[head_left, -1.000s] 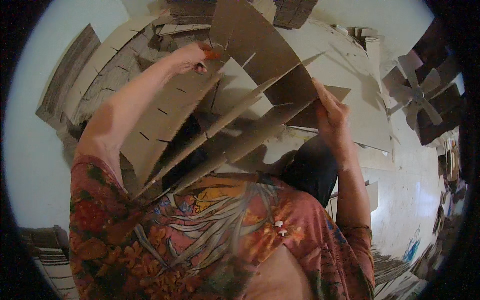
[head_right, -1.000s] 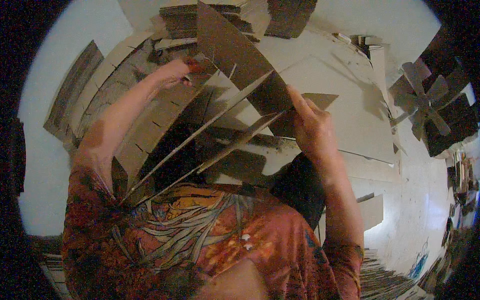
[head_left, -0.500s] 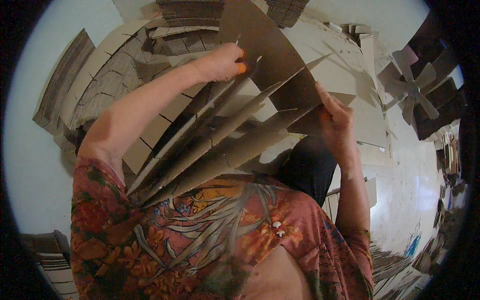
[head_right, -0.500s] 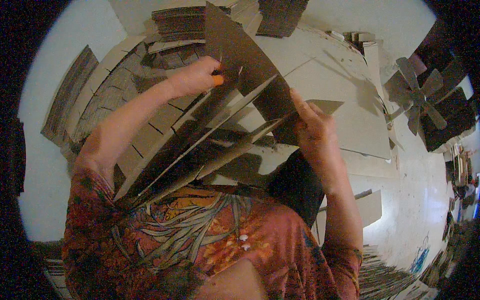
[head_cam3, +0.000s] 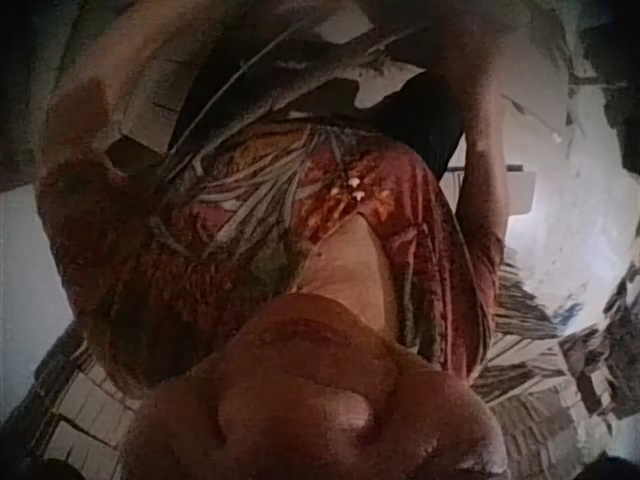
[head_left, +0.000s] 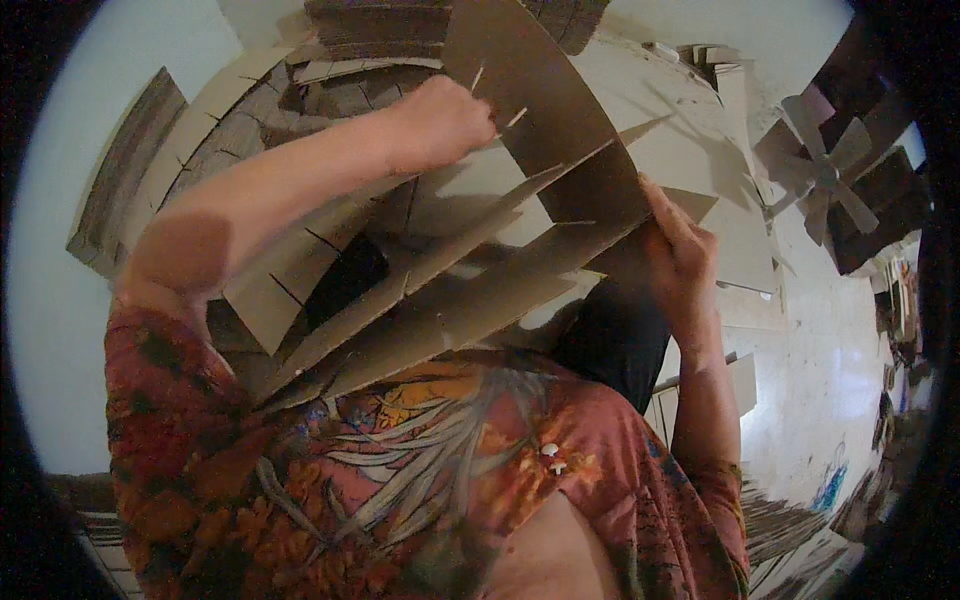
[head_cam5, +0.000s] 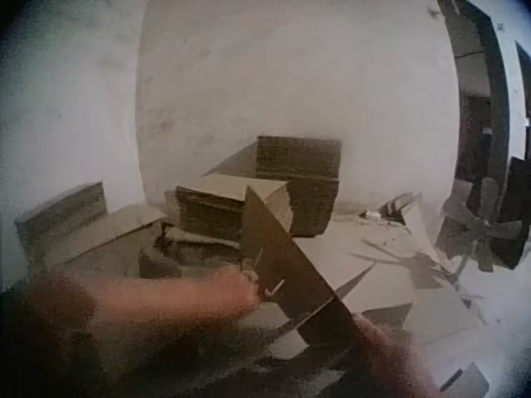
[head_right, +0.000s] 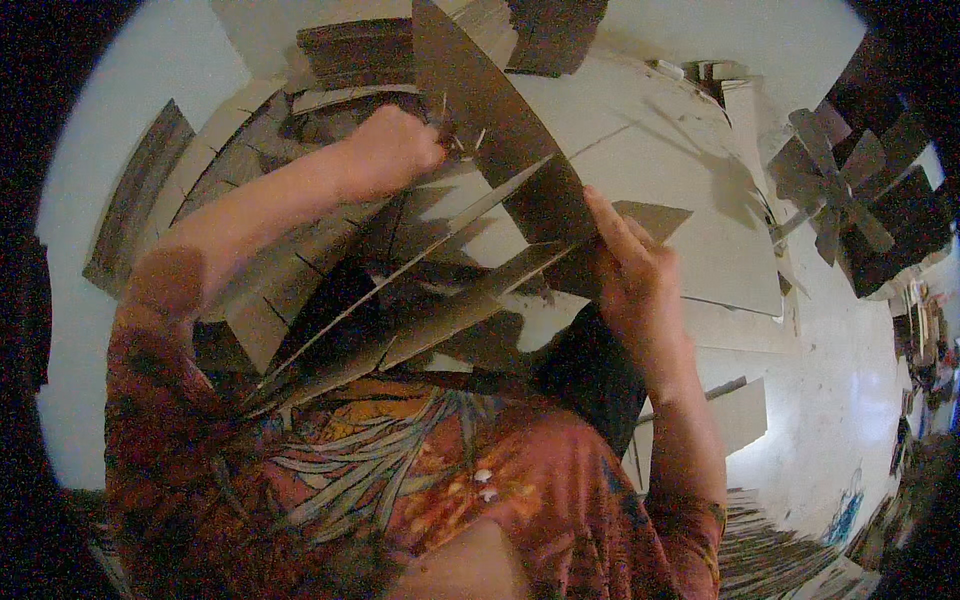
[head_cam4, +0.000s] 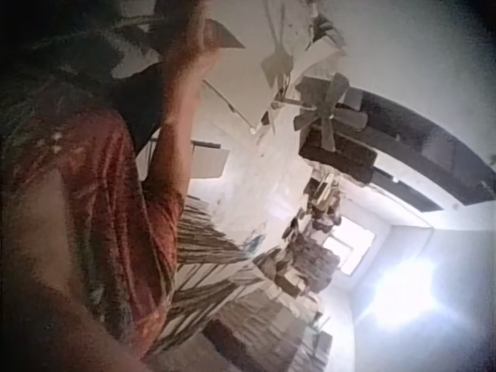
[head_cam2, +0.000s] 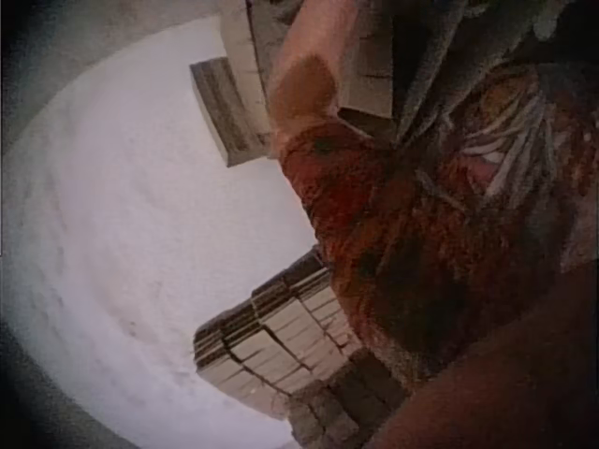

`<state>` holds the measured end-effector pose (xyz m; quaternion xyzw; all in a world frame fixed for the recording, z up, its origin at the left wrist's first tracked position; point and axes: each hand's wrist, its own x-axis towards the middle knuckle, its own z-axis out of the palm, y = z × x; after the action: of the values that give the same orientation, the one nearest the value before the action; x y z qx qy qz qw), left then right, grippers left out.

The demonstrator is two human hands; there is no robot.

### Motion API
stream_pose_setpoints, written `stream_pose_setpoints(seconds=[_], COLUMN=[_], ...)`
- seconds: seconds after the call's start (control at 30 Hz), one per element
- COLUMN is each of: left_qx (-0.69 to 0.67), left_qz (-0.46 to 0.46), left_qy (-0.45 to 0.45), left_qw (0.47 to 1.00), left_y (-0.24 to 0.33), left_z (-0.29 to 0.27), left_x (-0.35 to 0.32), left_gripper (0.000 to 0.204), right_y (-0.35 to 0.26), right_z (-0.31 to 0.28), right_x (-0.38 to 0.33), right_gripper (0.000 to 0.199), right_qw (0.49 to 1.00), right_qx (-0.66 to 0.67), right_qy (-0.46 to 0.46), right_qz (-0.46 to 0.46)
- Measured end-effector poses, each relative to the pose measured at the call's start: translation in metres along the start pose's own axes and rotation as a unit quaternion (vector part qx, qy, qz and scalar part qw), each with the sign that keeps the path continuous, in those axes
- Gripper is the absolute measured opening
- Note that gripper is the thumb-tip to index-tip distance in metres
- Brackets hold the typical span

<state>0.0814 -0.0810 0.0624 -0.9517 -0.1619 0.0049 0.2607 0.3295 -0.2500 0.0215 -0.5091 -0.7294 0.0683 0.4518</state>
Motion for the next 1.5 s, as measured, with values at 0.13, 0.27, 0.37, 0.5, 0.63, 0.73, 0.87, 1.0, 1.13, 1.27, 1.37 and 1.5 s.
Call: stream_pose_setpoints(seconds=[0.13,0.27,0.37,0.5,0.63,0.73,0.87,1.0,1.13,1.27,1.37,1.5], left_qx=[0.014,-0.005,-0.077,-0.331,-0.446,-0.457,-0.458,-0.553,-0.533,-0.623,-0.744,-0.614], left_qz=[0.046,0.045,-0.046,-0.188,-0.231,-0.186,-0.211,-0.304,-0.312,-0.265,-0.278,-0.343], left_qy=[-0.056,-0.066,-0.028,0.078,-0.013,-0.032,-0.039,-0.052,-0.070,0.005,0.054,-0.020], left_qw=[0.997,0.997,0.996,0.921,0.865,0.869,0.863,0.774,0.783,0.736,0.605,0.711], left_y=[0.013,0.016,0.012,0.002,-0.005,-0.006,-0.006,-0.006,0.003,-0.001,-0.002,-0.025], left_z=[-0.011,0.005,0.023,0.050,0.037,0.047,0.044,0.050,0.035,0.039,0.030,0.064], left_x=[-0.003,-0.001,0.003,0.009,0.018,0.018,0.023,0.020,0.025,0.028,0.026,-0.005], left_gripper=[0.006,0.006,0.007,0.013,0.018,0.020,0.024,0.023,0.022,0.027,0.030,0.047], right_y=[0.004,0.002,0.013,0.018,0.017,0.017,0.018,0.015,0.015,0.024,0.036,0.030], right_z=[-0.002,-0.002,0.002,0.000,-0.003,-0.008,-0.007,-0.007,-0.006,-0.002,-0.003,-0.009], right_x=[-0.004,-0.009,-0.011,-0.010,-0.006,-0.004,-0.004,-0.002,-0.004,0.004,0.009,0.021], right_gripper=[0.050,0.049,0.050,0.052,0.052,0.051,0.049,0.047,0.047,0.049,0.050,0.048], right_qw=[0.997,0.999,0.999,1.000,1.000,0.999,1.000,1.000,0.999,0.994,0.998,0.995], right_qx=[-0.002,0.013,0.020,0.018,0.018,0.024,0.017,0.022,0.020,-0.007,0.002,0.003], right_qy=[0.025,-0.003,-0.010,-0.021,-0.018,-0.021,-0.022,-0.015,-0.036,-0.095,-0.049,-0.060], right_qz=[-0.077,-0.044,-0.035,-0.013,0.004,0.000,0.008,0.002,0.024,0.052,0.032,0.077])
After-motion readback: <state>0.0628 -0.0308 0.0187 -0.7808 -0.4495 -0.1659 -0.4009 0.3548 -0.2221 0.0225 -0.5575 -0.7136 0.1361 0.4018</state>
